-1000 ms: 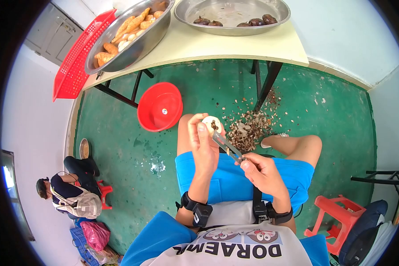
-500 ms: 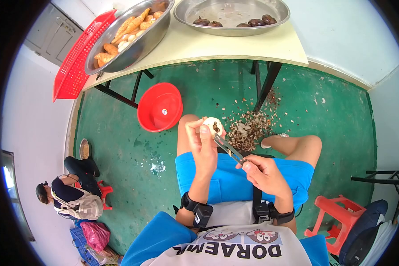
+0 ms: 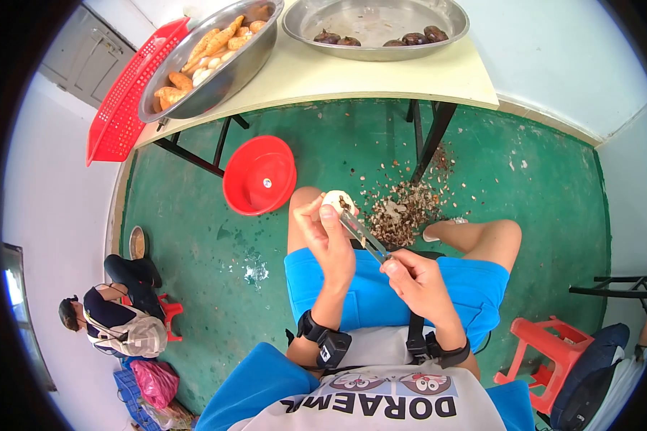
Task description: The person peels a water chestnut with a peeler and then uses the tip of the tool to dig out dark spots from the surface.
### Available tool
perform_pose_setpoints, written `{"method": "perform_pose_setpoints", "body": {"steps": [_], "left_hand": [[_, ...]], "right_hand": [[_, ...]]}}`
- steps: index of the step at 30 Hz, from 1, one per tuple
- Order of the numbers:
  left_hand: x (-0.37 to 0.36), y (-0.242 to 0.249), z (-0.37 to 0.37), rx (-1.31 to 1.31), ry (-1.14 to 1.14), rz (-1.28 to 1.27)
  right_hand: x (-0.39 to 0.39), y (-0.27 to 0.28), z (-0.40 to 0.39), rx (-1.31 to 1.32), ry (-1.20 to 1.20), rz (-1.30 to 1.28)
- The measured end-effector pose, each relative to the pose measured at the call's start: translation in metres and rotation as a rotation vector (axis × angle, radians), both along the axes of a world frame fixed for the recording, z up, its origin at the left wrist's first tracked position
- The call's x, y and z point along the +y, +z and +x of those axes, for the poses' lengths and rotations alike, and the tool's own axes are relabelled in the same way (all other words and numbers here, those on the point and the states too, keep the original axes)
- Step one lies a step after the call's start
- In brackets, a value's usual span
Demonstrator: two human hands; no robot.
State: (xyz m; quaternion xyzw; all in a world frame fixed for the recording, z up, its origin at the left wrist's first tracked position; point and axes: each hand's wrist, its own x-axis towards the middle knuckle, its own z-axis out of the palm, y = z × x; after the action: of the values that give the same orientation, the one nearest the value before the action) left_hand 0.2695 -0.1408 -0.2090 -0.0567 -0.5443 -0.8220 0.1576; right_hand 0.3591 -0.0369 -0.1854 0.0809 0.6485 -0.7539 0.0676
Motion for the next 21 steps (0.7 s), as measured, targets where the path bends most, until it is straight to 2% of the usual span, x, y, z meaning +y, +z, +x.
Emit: {"method": "perform_pose_setpoints", "body": {"steps": [3, 6, 12, 13, 15, 18, 21], "left_hand": [[0.001, 0.008, 0.007, 0.005, -0.092, 0.097], [0.002, 0.005, 0.004, -0.028, -0.168, 0.159], [0.003, 0.013, 0.005, -0.115, -0.306, 0.259], [0.004, 0.015, 0.004, -0.115, -0.306, 0.257], [0.007, 0.018, 0.003, -0.198, -0.165, 0.264], [-0.003, 0.009, 0.0, -0.133, -0.26, 0.181], [-0.004, 0.011, 0.001, -0.143, -0.256, 0.151]], "right_hand": [[0.0, -0.009, -0.008, 0.14, -0.284, 0.213], [0.015, 0.006, -0.005, -0.07, -0.205, -0.116], [0.013, 0.009, -0.004, -0.049, -0.101, -0.081], [0.014, 0.01, -0.003, -0.048, -0.101, -0.082], [0.015, 0.011, -0.001, -0.089, 0.023, -0.035], [0.016, 0.011, 0.001, -0.096, 0.091, 0.008], [0.016, 0.013, 0.0, -0.095, 0.086, 0.028]]}}
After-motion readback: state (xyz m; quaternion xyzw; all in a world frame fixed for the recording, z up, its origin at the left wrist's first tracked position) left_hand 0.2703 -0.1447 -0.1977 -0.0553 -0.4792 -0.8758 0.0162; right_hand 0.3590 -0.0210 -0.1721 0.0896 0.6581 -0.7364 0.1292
